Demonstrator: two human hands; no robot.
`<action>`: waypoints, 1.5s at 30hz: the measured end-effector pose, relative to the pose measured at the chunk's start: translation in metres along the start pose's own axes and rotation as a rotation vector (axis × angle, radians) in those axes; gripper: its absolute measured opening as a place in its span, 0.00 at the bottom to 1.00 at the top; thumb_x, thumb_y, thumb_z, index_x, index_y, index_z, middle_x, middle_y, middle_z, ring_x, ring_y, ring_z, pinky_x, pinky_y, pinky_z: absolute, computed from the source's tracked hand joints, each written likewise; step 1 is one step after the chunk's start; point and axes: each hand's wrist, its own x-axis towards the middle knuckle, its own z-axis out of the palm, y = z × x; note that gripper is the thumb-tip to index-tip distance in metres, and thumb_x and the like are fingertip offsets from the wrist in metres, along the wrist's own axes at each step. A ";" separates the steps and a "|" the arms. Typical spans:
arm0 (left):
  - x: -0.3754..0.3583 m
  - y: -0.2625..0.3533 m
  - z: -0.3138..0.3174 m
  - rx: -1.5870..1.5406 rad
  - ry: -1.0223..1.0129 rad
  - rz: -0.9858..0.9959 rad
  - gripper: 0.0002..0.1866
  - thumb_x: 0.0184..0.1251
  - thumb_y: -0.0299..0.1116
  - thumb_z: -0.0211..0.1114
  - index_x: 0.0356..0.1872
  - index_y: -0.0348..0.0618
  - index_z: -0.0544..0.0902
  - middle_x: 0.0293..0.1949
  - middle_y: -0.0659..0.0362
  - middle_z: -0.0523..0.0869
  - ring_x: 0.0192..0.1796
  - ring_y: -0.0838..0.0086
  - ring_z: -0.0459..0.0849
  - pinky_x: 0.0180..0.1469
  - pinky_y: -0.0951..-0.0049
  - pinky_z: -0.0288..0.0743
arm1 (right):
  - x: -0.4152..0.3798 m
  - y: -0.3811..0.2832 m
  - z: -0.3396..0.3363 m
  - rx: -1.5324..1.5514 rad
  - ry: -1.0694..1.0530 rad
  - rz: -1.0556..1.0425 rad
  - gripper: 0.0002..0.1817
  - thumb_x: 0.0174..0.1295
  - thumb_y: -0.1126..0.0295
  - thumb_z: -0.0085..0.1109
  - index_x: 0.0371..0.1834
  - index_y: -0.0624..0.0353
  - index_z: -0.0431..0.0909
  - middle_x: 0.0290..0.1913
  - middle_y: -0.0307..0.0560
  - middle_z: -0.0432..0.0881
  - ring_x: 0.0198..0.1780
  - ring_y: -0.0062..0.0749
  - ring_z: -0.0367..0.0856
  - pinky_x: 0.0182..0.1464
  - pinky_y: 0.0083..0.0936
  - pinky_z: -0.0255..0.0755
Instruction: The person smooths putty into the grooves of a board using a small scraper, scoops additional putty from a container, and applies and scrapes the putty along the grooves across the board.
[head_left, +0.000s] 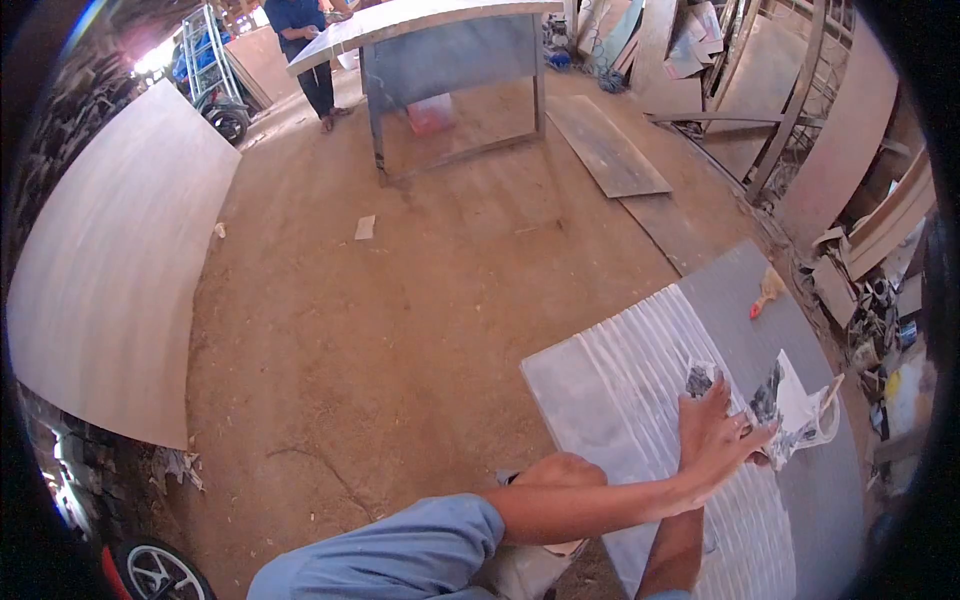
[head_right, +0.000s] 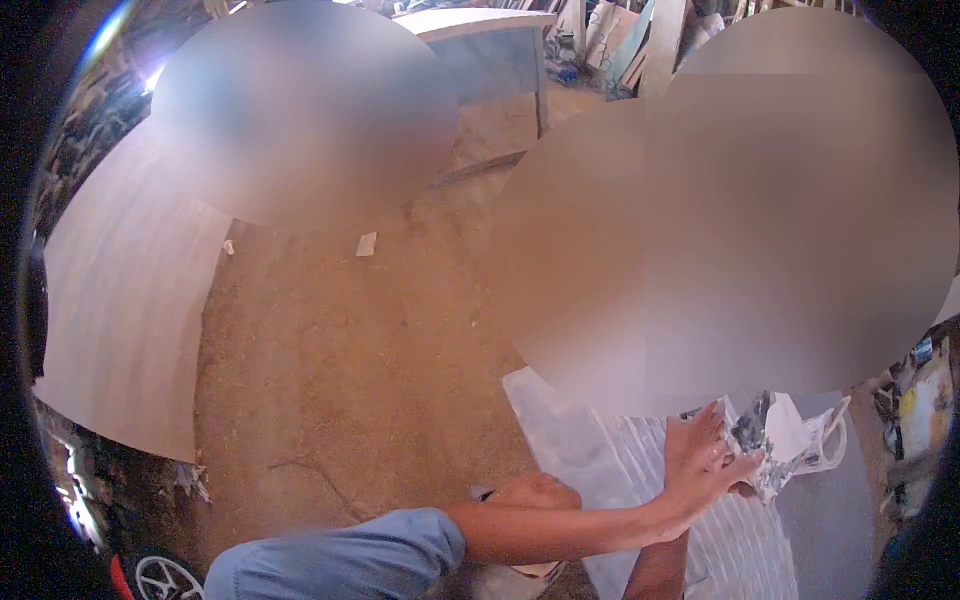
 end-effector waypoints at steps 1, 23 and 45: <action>-0.006 0.007 0.012 -0.004 0.168 0.171 0.28 0.72 0.44 0.66 0.62 0.32 0.73 0.45 0.53 0.83 0.43 0.75 0.84 0.43 0.72 0.84 | -0.002 0.001 0.000 0.007 0.004 -0.001 0.21 0.59 0.62 0.68 0.51 0.64 0.80 0.43 0.53 0.84 0.48 0.48 0.82 0.51 0.40 0.74; 0.052 0.024 -0.047 0.089 -0.061 0.048 0.20 0.81 0.42 0.52 0.62 0.38 0.69 0.56 0.53 0.81 0.56 0.66 0.83 0.54 0.61 0.82 | -0.156 0.050 -0.148 1.767 0.508 0.477 0.16 0.70 0.63 0.57 0.53 0.62 0.78 0.36 0.45 0.82 0.29 0.25 0.78 0.27 0.26 0.72; 0.086 0.053 -0.076 0.328 -0.247 -0.179 0.16 0.76 0.33 0.56 0.57 0.34 0.77 0.48 0.55 0.86 0.46 0.70 0.88 0.46 0.64 0.86 | -0.096 0.008 -0.173 1.257 0.373 0.656 0.12 0.69 0.64 0.58 0.35 0.63 0.81 0.24 0.35 0.74 0.17 0.15 0.65 0.16 0.18 0.55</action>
